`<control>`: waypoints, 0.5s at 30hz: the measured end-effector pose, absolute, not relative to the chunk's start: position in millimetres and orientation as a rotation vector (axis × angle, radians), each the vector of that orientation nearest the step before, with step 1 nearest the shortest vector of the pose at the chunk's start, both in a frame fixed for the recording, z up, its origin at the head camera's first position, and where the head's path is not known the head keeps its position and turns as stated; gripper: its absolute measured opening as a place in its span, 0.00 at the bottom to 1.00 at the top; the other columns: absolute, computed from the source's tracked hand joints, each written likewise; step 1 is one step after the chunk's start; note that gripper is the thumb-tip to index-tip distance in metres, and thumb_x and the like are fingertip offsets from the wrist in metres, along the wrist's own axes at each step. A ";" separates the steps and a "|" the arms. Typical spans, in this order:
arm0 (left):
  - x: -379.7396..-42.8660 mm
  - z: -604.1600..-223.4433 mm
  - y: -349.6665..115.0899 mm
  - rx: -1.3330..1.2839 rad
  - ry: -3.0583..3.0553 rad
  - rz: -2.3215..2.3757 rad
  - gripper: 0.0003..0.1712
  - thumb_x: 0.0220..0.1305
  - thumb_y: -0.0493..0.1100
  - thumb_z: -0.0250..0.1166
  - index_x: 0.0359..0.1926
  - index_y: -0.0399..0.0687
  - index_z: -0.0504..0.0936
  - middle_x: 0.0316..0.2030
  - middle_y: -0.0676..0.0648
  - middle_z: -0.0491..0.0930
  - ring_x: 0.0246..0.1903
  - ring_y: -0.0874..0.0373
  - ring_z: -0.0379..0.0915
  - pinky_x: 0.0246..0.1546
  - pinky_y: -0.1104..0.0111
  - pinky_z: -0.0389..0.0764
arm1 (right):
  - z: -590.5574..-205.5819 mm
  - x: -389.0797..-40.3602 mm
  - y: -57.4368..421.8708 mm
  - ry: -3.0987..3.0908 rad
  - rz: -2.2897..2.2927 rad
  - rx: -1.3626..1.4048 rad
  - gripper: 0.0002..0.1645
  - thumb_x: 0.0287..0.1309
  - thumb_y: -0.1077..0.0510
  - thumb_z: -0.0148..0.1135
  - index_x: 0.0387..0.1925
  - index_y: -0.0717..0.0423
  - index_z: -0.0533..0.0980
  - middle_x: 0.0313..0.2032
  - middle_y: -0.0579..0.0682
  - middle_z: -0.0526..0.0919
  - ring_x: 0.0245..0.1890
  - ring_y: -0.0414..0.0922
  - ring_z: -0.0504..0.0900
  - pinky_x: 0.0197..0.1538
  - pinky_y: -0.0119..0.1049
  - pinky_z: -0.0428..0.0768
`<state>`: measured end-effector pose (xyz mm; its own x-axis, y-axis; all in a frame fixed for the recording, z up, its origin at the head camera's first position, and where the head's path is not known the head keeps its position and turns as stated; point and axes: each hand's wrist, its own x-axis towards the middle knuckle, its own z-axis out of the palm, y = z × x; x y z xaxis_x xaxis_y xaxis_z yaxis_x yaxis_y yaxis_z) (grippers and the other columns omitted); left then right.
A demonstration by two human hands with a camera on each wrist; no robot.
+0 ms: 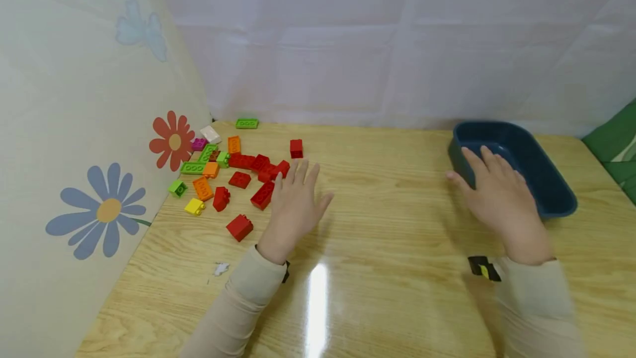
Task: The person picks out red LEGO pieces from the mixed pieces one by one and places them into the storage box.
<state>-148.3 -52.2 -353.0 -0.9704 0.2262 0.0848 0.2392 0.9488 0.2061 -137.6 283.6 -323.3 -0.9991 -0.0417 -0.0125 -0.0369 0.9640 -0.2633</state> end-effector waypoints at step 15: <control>-146.9 -353.8 -52.9 -0.409 -3.051 -0.368 0.33 0.66 0.60 0.50 0.66 0.48 0.66 0.66 0.42 0.69 0.68 0.44 0.54 0.69 0.47 0.60 | -323.9 -131.6 355.5 3.063 -0.499 0.186 0.54 0.65 0.30 0.28 0.71 0.69 0.34 0.67 0.82 0.36 0.63 0.79 0.40 0.55 0.80 0.50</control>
